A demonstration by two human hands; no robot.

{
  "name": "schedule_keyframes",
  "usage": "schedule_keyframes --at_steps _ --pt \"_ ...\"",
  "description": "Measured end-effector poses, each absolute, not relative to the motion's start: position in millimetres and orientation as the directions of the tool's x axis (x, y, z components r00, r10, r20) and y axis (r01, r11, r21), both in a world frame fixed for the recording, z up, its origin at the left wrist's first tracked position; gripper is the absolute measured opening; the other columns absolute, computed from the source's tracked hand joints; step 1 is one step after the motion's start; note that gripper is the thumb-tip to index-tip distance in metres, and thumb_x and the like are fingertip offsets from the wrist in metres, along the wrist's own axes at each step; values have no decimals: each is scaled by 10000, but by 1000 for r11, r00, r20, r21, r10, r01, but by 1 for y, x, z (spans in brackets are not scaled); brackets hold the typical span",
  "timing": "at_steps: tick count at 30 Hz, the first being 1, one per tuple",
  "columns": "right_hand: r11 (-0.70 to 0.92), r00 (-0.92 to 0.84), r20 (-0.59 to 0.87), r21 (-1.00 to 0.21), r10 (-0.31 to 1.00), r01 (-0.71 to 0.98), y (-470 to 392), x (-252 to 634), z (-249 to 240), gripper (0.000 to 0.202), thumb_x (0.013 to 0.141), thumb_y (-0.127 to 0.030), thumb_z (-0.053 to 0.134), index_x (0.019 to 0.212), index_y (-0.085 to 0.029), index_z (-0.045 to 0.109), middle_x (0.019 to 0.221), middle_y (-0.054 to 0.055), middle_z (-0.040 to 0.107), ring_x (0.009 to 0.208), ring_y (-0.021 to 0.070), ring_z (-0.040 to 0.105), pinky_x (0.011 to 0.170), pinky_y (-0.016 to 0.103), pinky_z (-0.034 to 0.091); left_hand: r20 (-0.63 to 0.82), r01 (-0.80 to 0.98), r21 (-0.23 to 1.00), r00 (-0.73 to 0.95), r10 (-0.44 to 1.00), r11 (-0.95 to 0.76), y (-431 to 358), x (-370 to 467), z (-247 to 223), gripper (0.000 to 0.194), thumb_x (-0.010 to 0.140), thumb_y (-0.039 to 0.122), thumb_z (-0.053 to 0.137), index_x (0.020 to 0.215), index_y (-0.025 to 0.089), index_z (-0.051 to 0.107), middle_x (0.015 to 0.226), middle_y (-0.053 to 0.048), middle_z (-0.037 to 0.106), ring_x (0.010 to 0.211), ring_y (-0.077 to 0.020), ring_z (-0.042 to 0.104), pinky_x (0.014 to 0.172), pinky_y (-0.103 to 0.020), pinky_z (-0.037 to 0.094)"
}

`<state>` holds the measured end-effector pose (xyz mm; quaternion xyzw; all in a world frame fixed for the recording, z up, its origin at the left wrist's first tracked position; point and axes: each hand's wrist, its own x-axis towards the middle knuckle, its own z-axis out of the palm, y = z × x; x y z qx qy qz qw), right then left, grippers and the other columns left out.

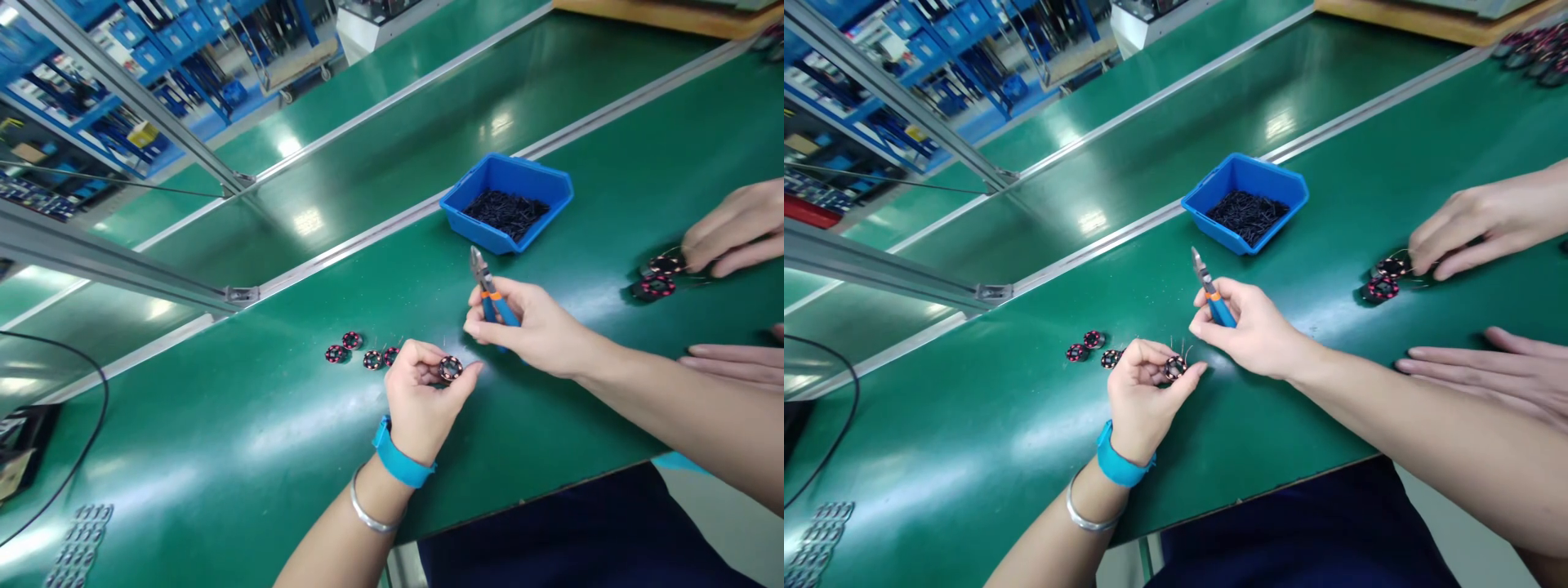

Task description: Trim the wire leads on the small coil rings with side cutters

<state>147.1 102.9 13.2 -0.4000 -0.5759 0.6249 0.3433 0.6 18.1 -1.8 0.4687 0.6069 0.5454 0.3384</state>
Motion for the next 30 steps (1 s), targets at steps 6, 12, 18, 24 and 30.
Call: schedule_keyframes --at_steps 6,12,18,24,30 --pt "-208 -569 -242 -970 786 124 102 152 16 382 621 -320 822 875 -210 560 767 14 704 660 153 629 648 326 533 136 224 973 -353 926 -58 19 0 -1 359 608 237 838 693 198 492 648 49 574 490 -65 560 438 -155 477" --pt "-108 -564 -133 -991 815 77 93 141 9 240 679 -255 720 843 -213 549 725 -14 630 672 141 595 635 301 521 150 254 965 -336 930 -64 19 0 -1 371 607 232 843 699 197 486 645 64 530 482 -53 530 441 -150 459" --pt "-92 -557 -122 -992 821 82 96 146 11 229 687 -242 706 840 -212 538 683 -38 577 630 124 548 608 286 488 144 259 964 -322 936 -60 18 -2 -2 415 598 270 879 726 197 491 704 50 545 519 -62 547 477 -171 487" --pt "-115 -583 -128 -992 803 59 89 139 14 267 678 -242 737 853 -213 537 755 -4 641 678 143 594 662 306 515 176 292 953 -322 930 -79 18 1 0 315 639 183 783 736 202 484 635 73 515 487 -54 532 457 -146 458" --pt "-72 -513 -72 -997 855 20 96 143 15 274 696 -285 740 853 -207 529 685 -42 582 602 116 542 588 270 463 26 183 982 -335 942 38 18 -2 1 418 545 222 886 820 172 575 633 67 560 500 -58 549 485 -151 467"
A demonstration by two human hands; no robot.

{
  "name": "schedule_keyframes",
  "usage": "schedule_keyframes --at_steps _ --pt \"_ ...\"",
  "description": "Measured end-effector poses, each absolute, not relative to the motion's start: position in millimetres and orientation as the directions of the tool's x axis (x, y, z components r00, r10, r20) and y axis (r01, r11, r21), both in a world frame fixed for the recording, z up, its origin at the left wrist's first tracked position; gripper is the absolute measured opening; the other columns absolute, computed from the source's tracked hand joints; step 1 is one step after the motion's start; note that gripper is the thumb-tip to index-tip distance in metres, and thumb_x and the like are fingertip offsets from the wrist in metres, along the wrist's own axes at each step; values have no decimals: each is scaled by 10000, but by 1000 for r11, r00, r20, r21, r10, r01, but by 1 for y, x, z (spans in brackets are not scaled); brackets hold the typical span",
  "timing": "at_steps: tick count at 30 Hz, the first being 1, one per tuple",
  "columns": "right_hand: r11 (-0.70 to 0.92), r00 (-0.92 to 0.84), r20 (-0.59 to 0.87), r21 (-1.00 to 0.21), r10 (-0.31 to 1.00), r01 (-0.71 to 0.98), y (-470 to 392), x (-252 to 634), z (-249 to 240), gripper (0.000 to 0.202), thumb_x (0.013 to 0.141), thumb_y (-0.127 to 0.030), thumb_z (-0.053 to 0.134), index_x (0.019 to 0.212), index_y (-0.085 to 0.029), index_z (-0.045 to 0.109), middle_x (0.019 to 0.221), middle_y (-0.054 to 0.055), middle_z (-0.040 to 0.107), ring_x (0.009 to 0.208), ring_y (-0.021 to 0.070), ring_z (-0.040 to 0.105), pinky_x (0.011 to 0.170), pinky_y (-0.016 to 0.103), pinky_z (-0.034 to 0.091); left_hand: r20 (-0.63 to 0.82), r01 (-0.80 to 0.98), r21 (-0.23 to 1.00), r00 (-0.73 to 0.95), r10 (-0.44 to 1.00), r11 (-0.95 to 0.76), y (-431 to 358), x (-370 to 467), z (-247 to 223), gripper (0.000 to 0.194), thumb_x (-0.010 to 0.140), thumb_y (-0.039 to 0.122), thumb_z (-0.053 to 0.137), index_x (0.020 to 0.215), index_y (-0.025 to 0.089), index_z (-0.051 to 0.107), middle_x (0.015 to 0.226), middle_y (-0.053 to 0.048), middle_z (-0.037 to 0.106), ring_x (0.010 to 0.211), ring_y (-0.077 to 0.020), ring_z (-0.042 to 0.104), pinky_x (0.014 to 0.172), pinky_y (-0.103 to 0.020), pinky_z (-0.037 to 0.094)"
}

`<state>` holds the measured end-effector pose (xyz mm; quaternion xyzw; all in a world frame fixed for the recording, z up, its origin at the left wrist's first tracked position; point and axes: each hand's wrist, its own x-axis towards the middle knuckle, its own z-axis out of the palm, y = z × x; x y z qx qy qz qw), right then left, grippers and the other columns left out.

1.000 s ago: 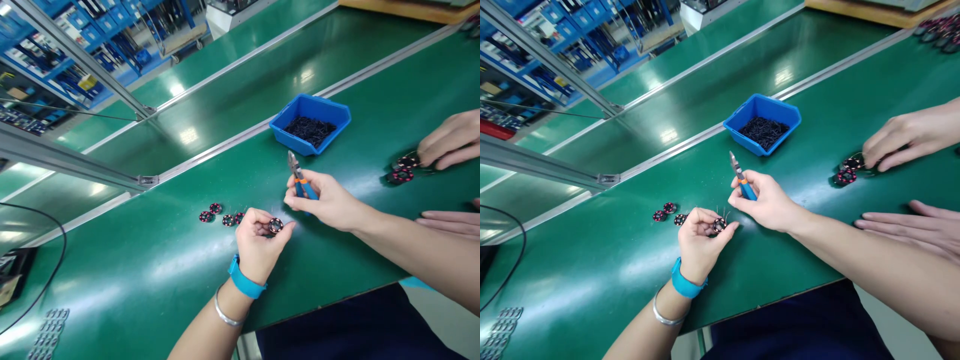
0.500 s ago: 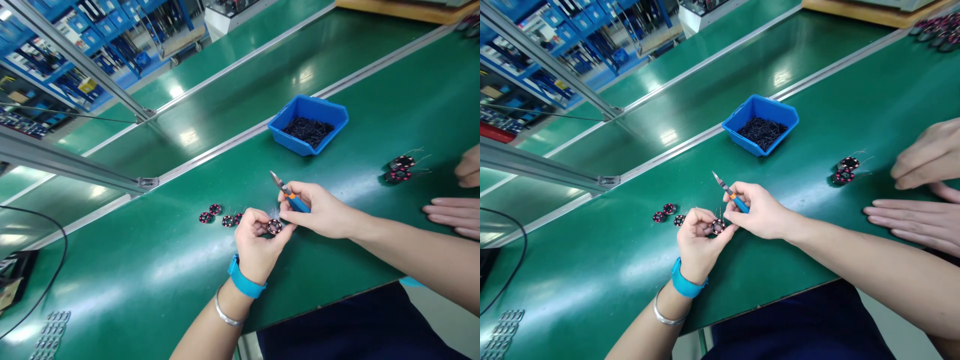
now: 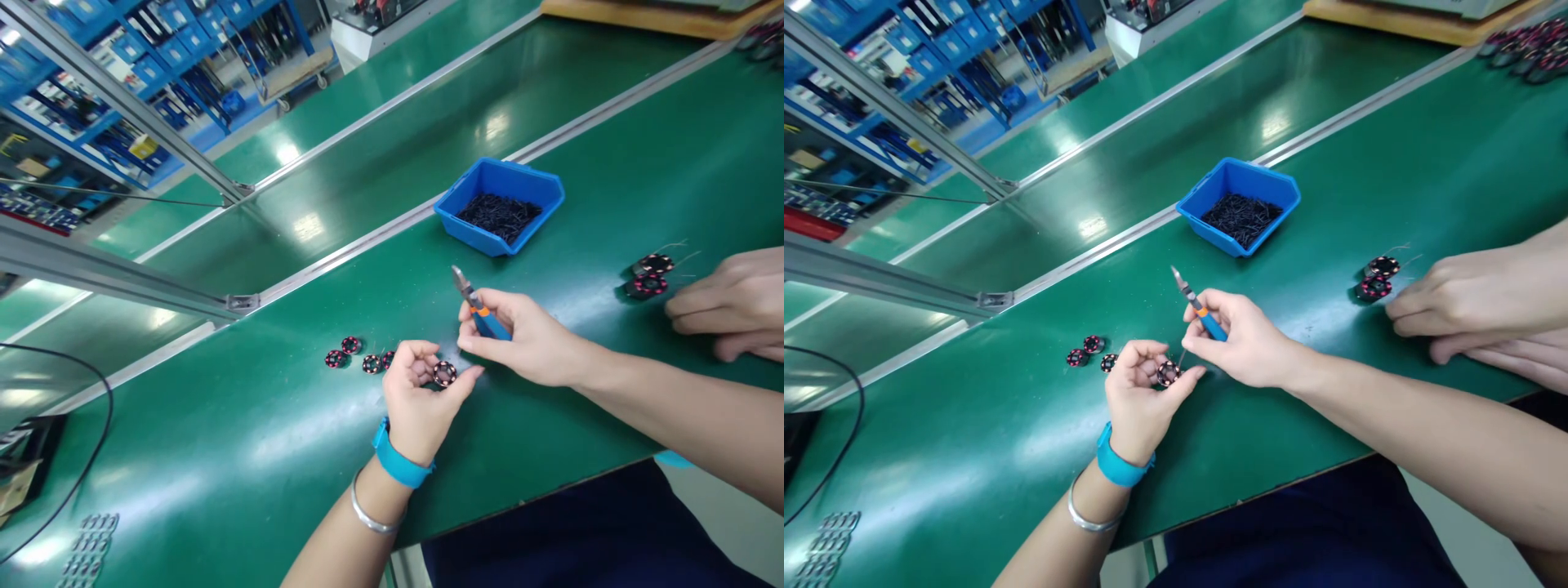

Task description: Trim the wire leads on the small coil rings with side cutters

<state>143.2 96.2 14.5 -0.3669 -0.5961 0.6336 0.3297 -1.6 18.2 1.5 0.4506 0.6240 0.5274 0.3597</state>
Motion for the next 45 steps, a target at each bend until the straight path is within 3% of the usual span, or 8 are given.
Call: schedule_keyframes --at_steps 4,9,13,21,28,36,45 --pt "-81 -480 -100 -995 872 59 107 155 18 355 657 -347 800 854 -207 540 686 -41 585 625 122 543 633 286 462 -73 82 992 -291 954 100 18 -3 0 387 543 239 894 748 161 576 598 76 523 471 -36 467 454 -141 410" --pt "-119 -687 -276 -956 673 267 109 164 26 402 713 -459 747 958 -184 587 766 13 631 692 154 567 629 305 477 -136 -1 990 -251 958 140 18 -4 -3 392 530 211 889 660 165 522 666 14 629 585 -68 559 537 -159 458" --pt "-148 -749 -372 -925 549 351 109 166 31 433 759 -536 686 965 -167 590 762 18 606 670 152 573 571 288 481 -271 -105 961 -196 942 255 19 -7 0 382 565 188 868 757 162 539 657 15 659 563 -65 582 533 -158 481" --pt "-113 -740 -463 -874 487 472 119 179 36 461 806 -569 632 1040 -173 612 885 60 656 780 185 636 641 295 529 -465 -287 849 -9 885 443 23 -24 12 482 621 294 892 966 122 603 848 -34 716 692 -121 716 561 -191 592" --pt "-21 -776 -541 -824 326 566 121 183 42 430 840 -577 543 986 -178 609 870 83 683 781 220 660 639 317 536 -470 -338 805 135 872 487 25 -32 9 480 599 233 924 960 118 630 810 -15 713 707 -134 740 592 -188 599" --pt "17 -777 -548 -814 309 581 122 184 42 461 858 -596 493 1013 -176 602 881 87 676 782 221 650 667 331 529 -462 -334 806 160 872 488 24 -32 10 492 595 193 928 980 129 628 787 2 712 673 -125 736 607 -188 592" --pt "56 -789 -531 -818 308 572 120 183 46 398 870 -569 487 920 -188 589 832 56 648 738 196 628 678 323 516 -452 -318 819 155 879 477 24 -32 9 470 609 178 915 985 140 636 785 2 702 676 -132 732 613 -200 588"
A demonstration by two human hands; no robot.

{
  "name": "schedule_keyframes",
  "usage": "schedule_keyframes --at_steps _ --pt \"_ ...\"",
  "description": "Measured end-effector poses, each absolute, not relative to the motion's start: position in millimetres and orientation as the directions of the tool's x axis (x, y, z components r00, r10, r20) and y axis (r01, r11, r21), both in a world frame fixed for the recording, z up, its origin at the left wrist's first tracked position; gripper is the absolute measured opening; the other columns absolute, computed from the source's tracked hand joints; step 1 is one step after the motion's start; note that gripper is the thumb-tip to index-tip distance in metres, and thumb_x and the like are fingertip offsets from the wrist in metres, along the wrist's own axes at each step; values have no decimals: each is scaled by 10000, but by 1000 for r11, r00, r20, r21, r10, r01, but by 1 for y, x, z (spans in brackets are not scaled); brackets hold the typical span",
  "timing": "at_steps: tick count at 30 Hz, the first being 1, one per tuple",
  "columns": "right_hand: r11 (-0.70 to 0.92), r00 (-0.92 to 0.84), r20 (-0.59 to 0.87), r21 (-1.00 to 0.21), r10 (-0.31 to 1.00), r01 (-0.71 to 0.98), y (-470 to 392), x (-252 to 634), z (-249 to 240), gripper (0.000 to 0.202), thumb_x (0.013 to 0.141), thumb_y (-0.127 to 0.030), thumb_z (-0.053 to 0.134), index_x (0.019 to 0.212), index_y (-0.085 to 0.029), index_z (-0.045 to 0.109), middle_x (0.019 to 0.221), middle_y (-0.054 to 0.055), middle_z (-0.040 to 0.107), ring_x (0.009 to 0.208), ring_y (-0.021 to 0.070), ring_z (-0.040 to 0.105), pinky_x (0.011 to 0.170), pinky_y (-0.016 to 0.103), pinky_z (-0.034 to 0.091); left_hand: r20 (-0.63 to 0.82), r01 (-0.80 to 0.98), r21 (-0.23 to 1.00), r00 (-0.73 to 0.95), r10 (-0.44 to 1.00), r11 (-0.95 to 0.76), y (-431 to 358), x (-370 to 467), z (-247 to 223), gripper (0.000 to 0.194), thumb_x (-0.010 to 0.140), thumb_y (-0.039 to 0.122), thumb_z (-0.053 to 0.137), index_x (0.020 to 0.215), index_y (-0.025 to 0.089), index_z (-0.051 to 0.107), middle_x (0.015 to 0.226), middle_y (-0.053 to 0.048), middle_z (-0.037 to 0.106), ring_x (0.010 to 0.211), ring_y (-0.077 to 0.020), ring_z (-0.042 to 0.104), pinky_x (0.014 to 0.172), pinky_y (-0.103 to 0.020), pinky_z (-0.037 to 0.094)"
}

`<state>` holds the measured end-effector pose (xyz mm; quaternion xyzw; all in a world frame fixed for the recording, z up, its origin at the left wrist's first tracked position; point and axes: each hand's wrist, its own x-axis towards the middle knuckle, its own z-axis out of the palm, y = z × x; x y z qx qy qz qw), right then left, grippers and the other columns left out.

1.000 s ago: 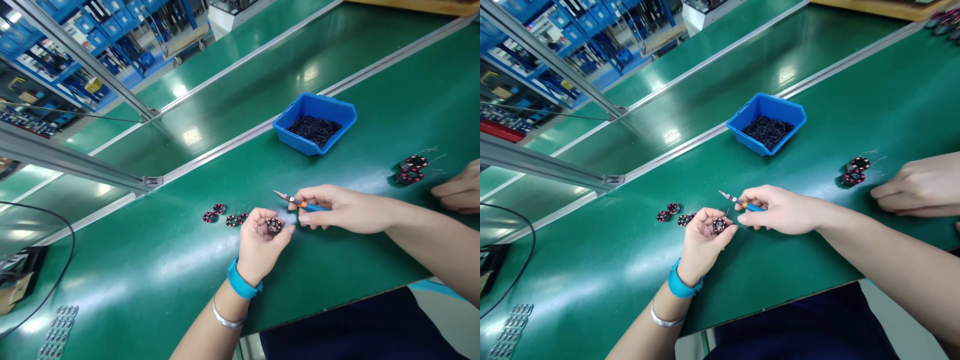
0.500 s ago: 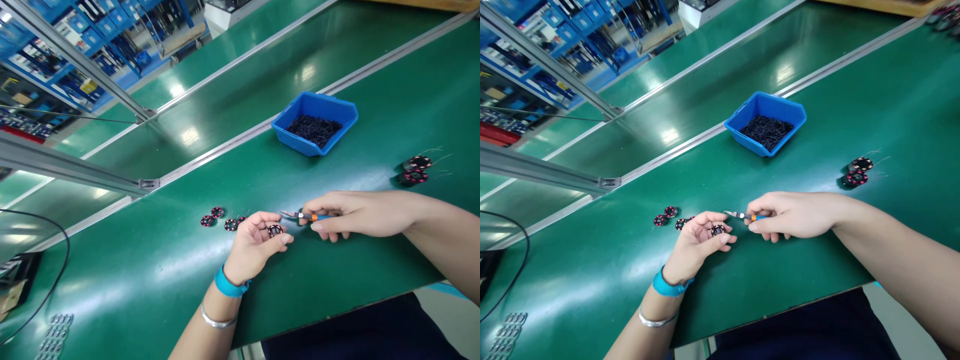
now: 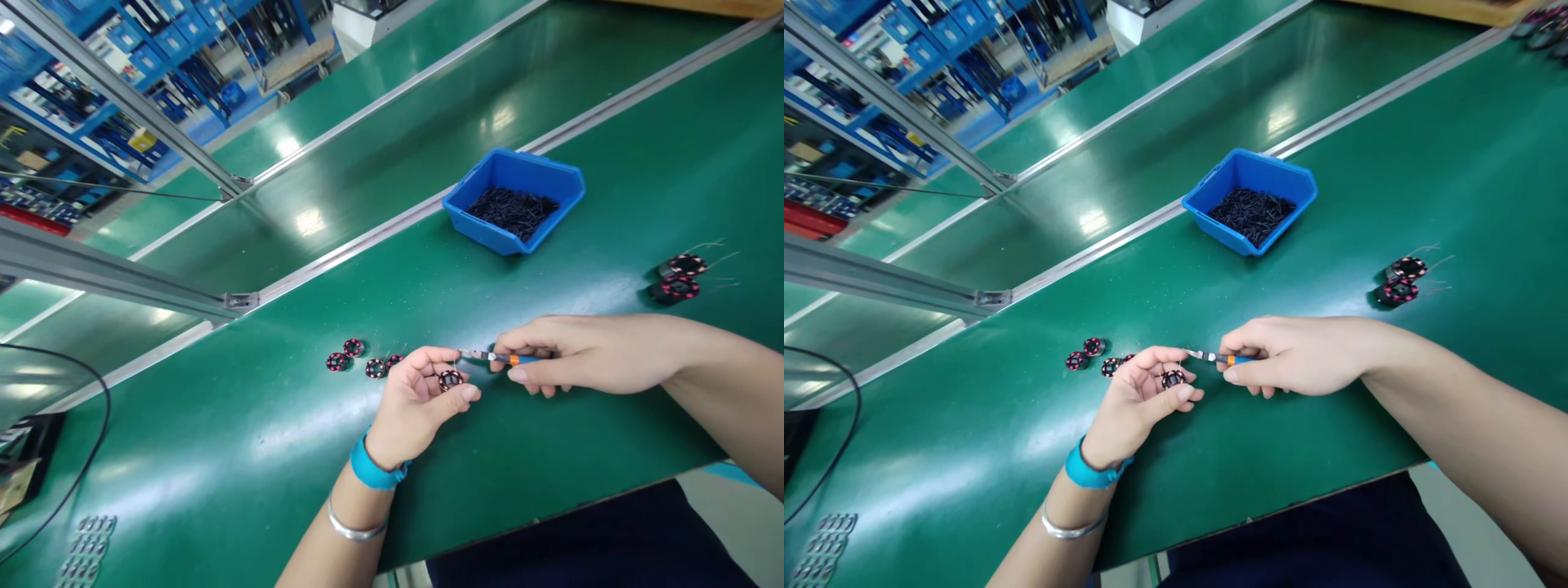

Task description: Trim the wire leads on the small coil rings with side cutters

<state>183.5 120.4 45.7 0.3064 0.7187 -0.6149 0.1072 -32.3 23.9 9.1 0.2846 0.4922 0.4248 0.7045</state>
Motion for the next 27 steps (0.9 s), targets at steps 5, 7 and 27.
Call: schedule_keyframes --at_steps 5,7,27 --pt "54 -787 -527 -820 320 571 121 184 44 398 865 -575 502 929 -196 605 831 60 656 737 204 638 669 324 522 -447 -304 829 143 883 469 23 -33 9 455 626 178 905 1001 143 648 794 -9 703 681 -137 728 619 -217 593" --pt "41 -781 -533 -817 326 574 121 184 43 395 860 -573 515 938 -200 615 836 62 661 747 211 644 666 327 524 -441 -302 834 138 887 461 23 -33 9 456 626 187 906 1000 142 649 791 -11 705 678 -138 728 616 -218 593" --pt "65 -793 -519 -823 319 564 119 183 43 435 884 -580 471 983 -181 612 830 62 644 740 204 634 675 342 524 -417 -301 848 129 900 437 23 -30 8 456 624 213 910 990 148 646 776 -4 704 671 -132 726 616 -214 584"
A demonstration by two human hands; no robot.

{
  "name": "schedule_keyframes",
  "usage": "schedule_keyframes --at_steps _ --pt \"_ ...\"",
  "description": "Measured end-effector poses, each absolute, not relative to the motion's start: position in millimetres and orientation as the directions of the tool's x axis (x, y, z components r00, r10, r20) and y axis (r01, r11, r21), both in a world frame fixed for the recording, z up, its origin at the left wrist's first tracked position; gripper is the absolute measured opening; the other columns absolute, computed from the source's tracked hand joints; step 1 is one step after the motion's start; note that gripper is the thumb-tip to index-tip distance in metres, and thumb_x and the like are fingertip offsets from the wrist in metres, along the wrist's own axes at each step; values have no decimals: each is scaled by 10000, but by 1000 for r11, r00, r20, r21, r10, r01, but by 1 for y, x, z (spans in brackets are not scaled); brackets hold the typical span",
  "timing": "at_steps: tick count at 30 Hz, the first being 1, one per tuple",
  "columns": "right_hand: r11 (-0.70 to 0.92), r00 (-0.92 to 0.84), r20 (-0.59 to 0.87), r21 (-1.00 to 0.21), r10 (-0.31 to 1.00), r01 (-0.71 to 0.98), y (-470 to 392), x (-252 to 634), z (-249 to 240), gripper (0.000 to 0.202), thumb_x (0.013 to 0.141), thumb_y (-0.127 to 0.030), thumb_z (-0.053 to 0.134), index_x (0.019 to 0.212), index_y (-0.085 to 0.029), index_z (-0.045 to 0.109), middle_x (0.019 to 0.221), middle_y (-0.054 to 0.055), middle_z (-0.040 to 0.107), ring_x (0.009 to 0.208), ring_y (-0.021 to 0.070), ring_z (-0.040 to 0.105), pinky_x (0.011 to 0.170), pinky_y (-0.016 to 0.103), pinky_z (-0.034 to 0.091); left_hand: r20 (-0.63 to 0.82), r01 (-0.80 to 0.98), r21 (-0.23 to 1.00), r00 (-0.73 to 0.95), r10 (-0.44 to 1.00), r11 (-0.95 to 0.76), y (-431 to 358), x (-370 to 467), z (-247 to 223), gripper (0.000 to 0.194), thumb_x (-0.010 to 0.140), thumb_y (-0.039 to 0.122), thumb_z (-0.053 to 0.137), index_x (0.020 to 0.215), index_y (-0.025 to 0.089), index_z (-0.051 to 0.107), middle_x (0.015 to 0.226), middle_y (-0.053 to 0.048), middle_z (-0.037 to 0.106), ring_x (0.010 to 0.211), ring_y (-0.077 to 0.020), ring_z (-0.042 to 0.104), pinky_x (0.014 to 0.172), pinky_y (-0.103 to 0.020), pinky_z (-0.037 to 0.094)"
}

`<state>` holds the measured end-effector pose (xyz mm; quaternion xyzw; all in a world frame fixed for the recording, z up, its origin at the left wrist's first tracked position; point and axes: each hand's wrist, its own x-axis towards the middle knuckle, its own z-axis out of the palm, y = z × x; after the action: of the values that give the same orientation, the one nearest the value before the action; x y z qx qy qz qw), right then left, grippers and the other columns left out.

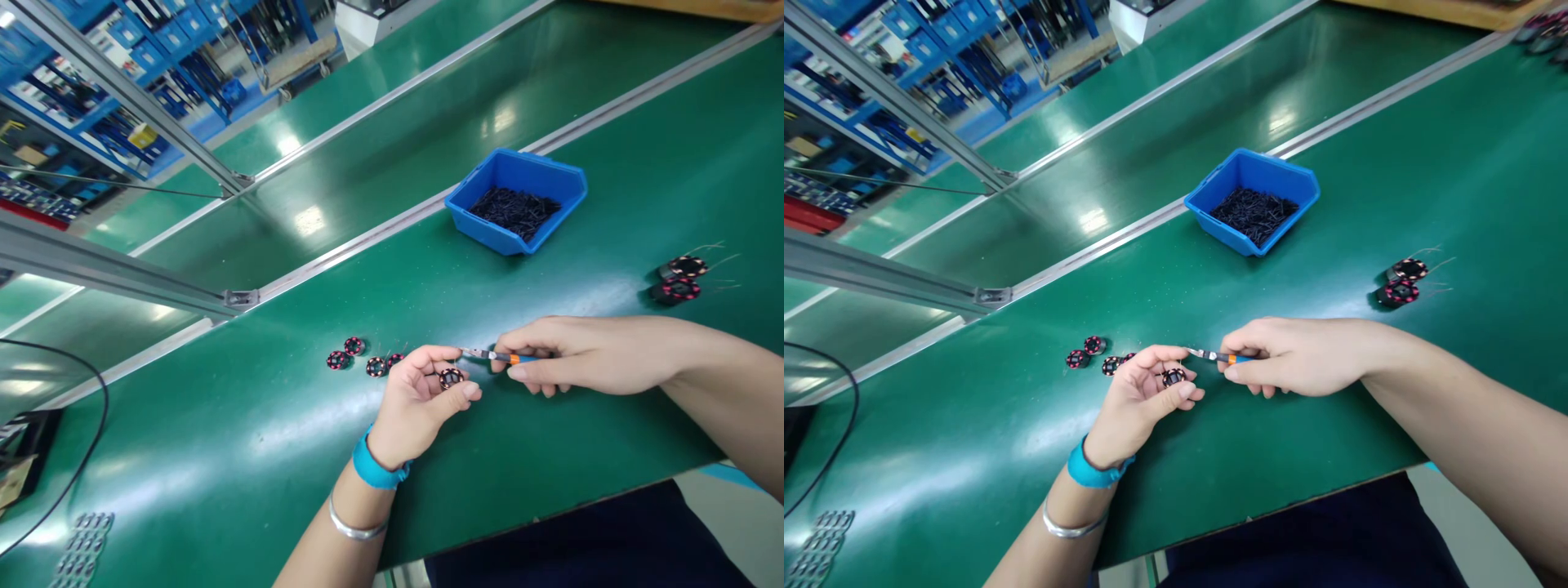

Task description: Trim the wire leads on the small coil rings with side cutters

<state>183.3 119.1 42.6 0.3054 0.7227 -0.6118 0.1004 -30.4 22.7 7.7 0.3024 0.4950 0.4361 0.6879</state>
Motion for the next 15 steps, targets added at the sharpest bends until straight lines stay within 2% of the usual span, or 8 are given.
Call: schedule_keyframes --at_steps 6,10,12,15 --pt "57 -805 -500 -837 320 543 119 183 42 369 891 -539 490 906 -189 605 773 39 628 695 186 618 636 318 513 -395 -283 863 137 908 418 23 -32 5 448 642 229 902 1003 153 649 770 -5 696 669 -136 720 615 -227 584" --pt "51 -783 -494 -833 378 551 120 182 42 371 889 -554 499 803 -198 561 690 13 594 618 160 583 576 292 488 -394 -240 877 135 909 416 21 -31 3 454 640 205 886 1022 146 648 808 -19 703 696 -144 725 631 -232 586" --pt "41 -764 -487 -832 423 553 120 182 41 400 889 -582 493 807 -197 567 685 16 601 621 163 586 578 294 492 -347 -125 926 83 934 356 18 -29 2 441 667 211 858 1051 147 650 825 -40 719 727 -166 731 652 -259 598" --pt "23 -755 -449 -853 478 522 121 184 35 418 875 -606 521 851 -196 597 721 34 628 662 179 601 596 303 503 -117 213 970 -11 993 117 13 -23 2 387 742 234 796 1102 173 669 956 -96 760 858 -224 743 776 -355 616"
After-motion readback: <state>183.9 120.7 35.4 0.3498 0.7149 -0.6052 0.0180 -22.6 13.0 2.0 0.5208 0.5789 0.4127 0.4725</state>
